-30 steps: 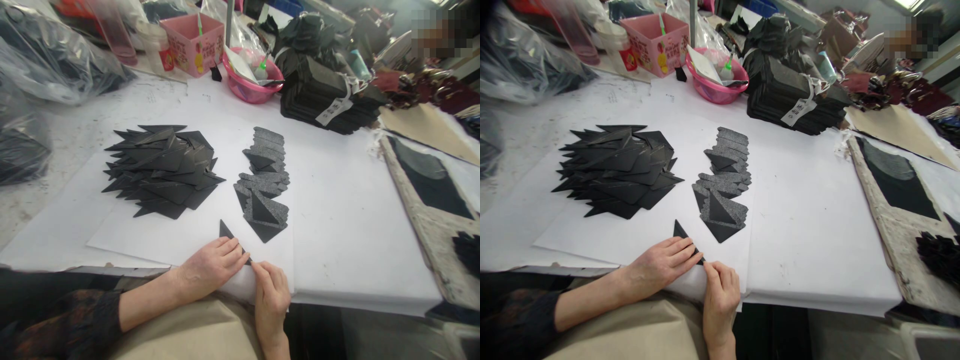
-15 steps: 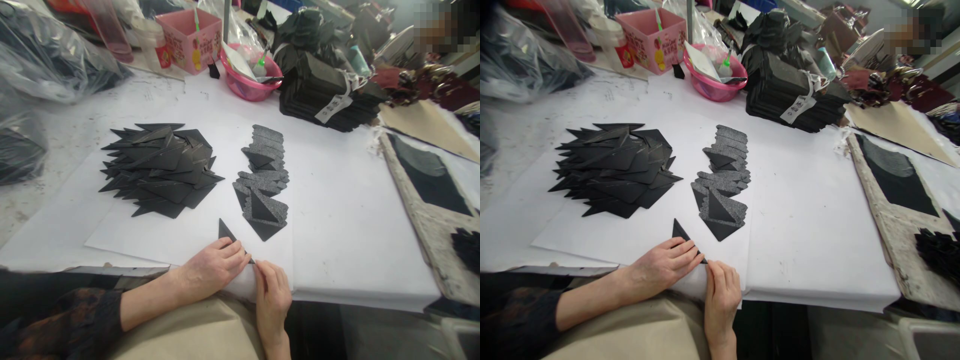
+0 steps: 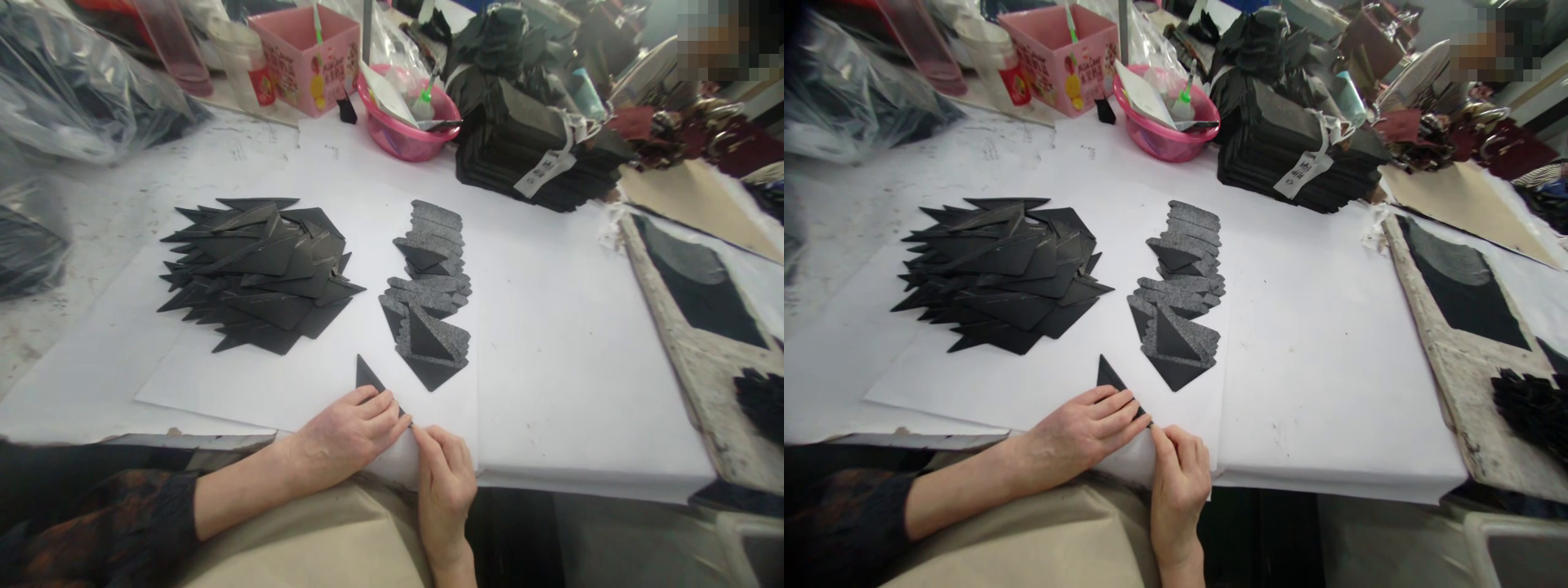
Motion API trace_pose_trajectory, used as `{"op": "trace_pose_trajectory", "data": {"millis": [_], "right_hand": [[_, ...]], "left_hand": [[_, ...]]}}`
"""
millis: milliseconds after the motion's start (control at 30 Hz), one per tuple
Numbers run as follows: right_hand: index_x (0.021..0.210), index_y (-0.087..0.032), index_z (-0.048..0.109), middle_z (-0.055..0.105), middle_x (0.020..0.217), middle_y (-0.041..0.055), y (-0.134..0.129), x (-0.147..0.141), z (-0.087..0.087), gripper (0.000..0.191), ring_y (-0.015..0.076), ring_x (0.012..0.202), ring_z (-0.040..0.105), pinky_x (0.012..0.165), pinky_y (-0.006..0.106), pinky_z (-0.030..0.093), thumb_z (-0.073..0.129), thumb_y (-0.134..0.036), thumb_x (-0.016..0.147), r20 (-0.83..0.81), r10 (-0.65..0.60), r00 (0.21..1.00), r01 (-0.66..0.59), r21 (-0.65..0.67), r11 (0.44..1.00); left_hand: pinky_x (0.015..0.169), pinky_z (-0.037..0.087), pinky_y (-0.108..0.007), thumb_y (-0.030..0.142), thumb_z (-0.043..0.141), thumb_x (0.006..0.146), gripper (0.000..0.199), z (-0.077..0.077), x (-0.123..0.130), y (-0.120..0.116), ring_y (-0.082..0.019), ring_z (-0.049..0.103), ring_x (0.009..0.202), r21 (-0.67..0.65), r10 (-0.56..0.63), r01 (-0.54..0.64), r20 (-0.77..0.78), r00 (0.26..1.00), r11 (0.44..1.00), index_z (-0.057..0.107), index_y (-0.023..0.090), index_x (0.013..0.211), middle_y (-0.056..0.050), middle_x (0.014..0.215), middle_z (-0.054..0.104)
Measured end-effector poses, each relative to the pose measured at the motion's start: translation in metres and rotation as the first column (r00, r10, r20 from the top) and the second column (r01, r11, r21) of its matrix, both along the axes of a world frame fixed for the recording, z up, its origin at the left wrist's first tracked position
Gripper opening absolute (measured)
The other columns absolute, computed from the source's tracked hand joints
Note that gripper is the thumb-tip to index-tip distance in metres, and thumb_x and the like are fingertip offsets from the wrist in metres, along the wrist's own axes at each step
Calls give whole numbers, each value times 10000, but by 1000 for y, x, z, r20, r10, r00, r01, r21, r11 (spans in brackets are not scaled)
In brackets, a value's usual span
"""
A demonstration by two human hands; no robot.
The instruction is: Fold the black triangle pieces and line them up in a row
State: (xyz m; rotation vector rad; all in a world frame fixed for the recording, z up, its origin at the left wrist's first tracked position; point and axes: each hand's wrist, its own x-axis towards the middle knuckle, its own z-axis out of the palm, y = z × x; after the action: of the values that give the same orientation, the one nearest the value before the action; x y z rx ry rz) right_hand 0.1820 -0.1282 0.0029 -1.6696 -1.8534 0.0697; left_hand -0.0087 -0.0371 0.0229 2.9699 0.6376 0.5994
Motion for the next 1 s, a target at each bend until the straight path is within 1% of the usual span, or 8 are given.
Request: {"op": "trace_pose_trajectory", "data": {"millis": [167, 267, 433, 533, 633, 800, 1000], "right_hand": [[1055, -204, 700, 658, 914, 51, 0, -1, 2, 236, 148, 835, 577, 755, 279, 474, 603, -56, 899, 1, -1, 1000, 1, -2, 1000], [1049, -213, 701, 659, 911, 49, 1, -1, 3, 230, 150, 833, 583, 751, 280, 476, 597, -66, 904, 0, -7, 1000, 7, -4, 1000], [1046, -208, 693, 651, 905, 47, 2, -1, 3, 227, 148, 828, 578, 752, 281, 476, 589, -60, 907, -2, 1, 1000, -1, -12, 1000], [1040, -188, 671, 653, 916, 49, 3, -2, 3, 185, 147, 841, 582, 763, 279, 481, 591, -81, 913, -42, -21, 999, 20, -20, 1000], [1066, -162, 644, 659, 933, 56, 3, -2, 2, 165, 149, 864, 591, 789, 281, 490, 601, -107, 916, -85, -49, 995, 46, -32, 998], [1058, -188, 672, 645, 929, 53, 3, -2, 4, 183, 149, 858, 579, 777, 281, 483, 586, -100, 922, -52, -24, 998, 21, -65, 998], [1044, -193, 693, 637, 900, 50, 2, -2, 6, 199, 148, 826, 570, 747, 280, 476, 603, -81, 905, 4, -23, 1000, 23, -32, 999]], "left_hand": [[940, 463, -368, 103, 396, 1022, 297, -1, -1, 0, -238, 549, 1144, -17, -5, 5, 5, 1000, 1000, 571, 103, 1261, -93, 1157, 611], [951, 454, -372, 108, 403, 1021, 297, -2, -1, 0, -242, 539, 1158, -14, -7, 7, -1, 1000, 1000, 563, 103, 1272, -98, 1171, 603], [947, 444, -371, 95, 393, 1023, 285, 3, 0, 2, -234, 539, 1144, -30, -18, 17, -23, 1000, 999, 563, 107, 1251, -92, 1148, 601], [944, 438, -366, 100, 394, 1027, 269, 4, 2, 4, -223, 543, 1125, -61, -22, 20, -35, 999, 998, 560, 119, 1238, -83, 1137, 599], [949, 432, -369, 113, 422, 1024, 254, 2, 2, 4, -225, 538, 1127, -68, -22, 20, -39, 999, 997, 549, 118, 1244, -90, 1141, 593], [931, 432, -371, 117, 469, 1013, 245, -1, 1, 3, -223, 550, 1101, -78, -21, 18, -41, 999, 997, 531, 99, 1249, -94, 1092, 598], [918, 432, -374, 129, 399, 1036, 264, 0, 3, 4, -221, 537, 1097, -108, -22, 13, -85, 996, 994, 525, 110, 1268, -79, 1106, 597]]}}
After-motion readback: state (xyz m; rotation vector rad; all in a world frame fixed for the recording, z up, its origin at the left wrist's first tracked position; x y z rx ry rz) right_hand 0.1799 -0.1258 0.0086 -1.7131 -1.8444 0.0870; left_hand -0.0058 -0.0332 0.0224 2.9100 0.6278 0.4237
